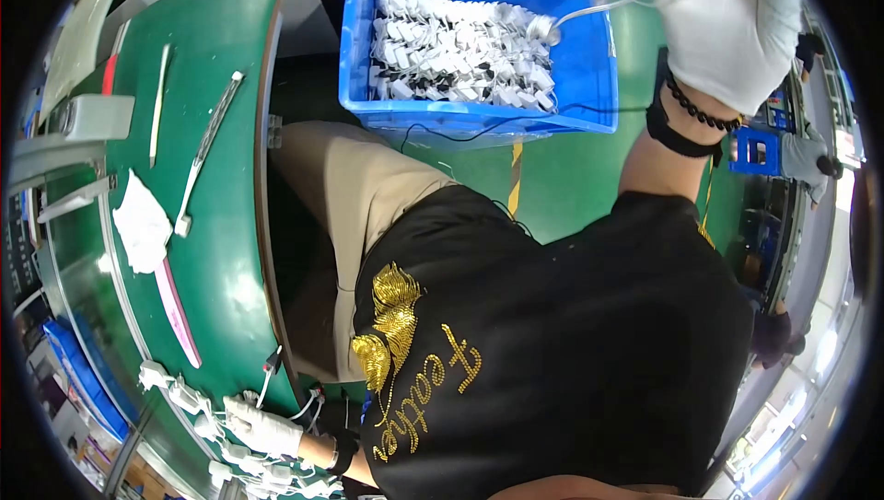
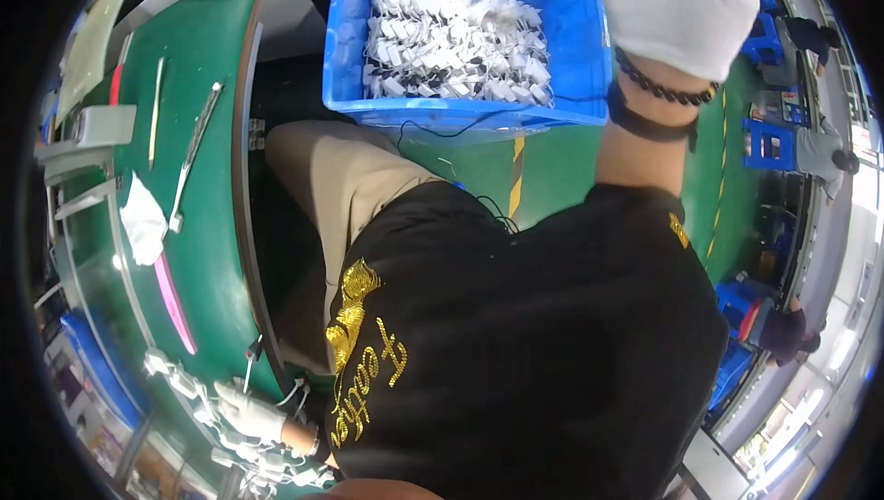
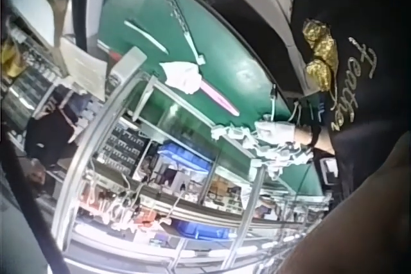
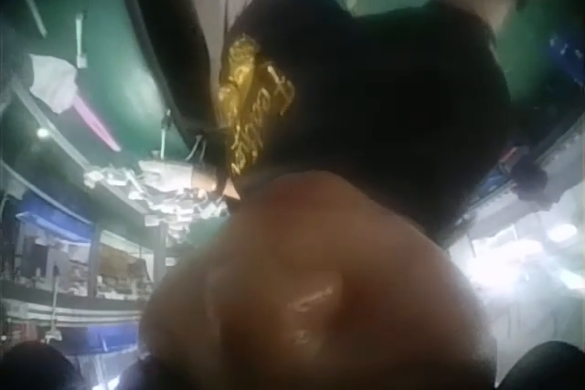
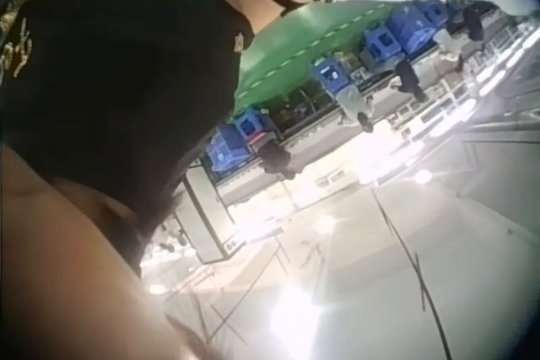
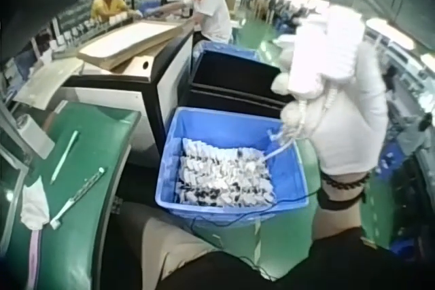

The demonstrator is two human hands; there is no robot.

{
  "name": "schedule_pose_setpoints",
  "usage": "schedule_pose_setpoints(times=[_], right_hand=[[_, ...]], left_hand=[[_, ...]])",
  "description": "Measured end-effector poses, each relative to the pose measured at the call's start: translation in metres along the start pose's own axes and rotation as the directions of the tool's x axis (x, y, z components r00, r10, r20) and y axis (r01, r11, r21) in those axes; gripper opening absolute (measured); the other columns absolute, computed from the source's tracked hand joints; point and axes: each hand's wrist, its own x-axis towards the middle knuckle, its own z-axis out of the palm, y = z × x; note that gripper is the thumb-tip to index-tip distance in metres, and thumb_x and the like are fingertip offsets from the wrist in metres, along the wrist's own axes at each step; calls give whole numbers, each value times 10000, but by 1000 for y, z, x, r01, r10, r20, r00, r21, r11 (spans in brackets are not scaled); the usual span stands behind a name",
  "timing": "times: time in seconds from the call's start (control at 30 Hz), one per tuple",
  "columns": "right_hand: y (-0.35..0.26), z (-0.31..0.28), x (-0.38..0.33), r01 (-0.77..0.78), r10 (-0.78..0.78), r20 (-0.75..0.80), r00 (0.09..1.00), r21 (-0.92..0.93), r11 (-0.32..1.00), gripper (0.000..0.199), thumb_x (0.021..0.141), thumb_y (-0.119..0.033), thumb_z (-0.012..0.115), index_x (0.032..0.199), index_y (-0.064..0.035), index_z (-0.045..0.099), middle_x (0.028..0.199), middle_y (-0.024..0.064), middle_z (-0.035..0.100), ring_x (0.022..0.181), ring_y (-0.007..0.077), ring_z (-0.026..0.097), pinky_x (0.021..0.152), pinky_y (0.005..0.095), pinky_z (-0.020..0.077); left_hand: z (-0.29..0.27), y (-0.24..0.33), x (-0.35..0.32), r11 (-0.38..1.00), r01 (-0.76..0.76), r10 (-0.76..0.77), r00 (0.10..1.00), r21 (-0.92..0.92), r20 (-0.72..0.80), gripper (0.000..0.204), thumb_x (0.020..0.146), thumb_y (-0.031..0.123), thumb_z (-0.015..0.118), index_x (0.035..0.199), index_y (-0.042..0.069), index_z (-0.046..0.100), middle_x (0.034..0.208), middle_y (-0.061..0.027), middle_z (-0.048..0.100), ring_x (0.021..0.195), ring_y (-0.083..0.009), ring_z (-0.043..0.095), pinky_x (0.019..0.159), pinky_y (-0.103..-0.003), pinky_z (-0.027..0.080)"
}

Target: Inspecting power adapters and placing them into a storage tray at a production station.

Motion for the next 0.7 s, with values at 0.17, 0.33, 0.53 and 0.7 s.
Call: schedule_pose_setpoints(times=[0.17,0.33,0.53,0.7], right_hand=[[32,-104,-4,-80,76,35,997,666,742,438,1023,-388,520,1296,-46,513,1148,157,602,990,263,616,771,391,558],[47,-247,-35,-197,173,-547,819,16,980,393,977,-310,598,1253,-35,540,1123,125,614,980,257,607,883,457,531],[204,-407,-72,-749,-227,-862,454,-507,428,617,824,-344,727,1320,-58,497,1112,216,666,1038,377,647,857,456,557],[263,-460,-91,-848,-167,-868,469,-388,-361,628,853,-384,653,1391,-126,456,1182,214,663,1113,421,630,908,523,516]], left_hand=[[5,3,-3,985,7,7,997,174,-81,539,1030,451,492,1251,-15,647,1143,-148,717,981,-255,700,886,-325,543],[6,-13,3,971,-50,89,984,235,-157,552,1037,464,464,1264,-5,643,1155,-145,714,1014,-264,693,901,-326,539],[1,-25,10,579,-234,461,884,781,-77,524,1043,444,458,1286,14,635,1213,-156,690,1076,-276,673,943,-340,525],[6,-19,12,843,-186,295,945,506,-144,548,1052,469,402,1301,37,629,1286,-165,649,1130,-312,644,983,-376,509]])
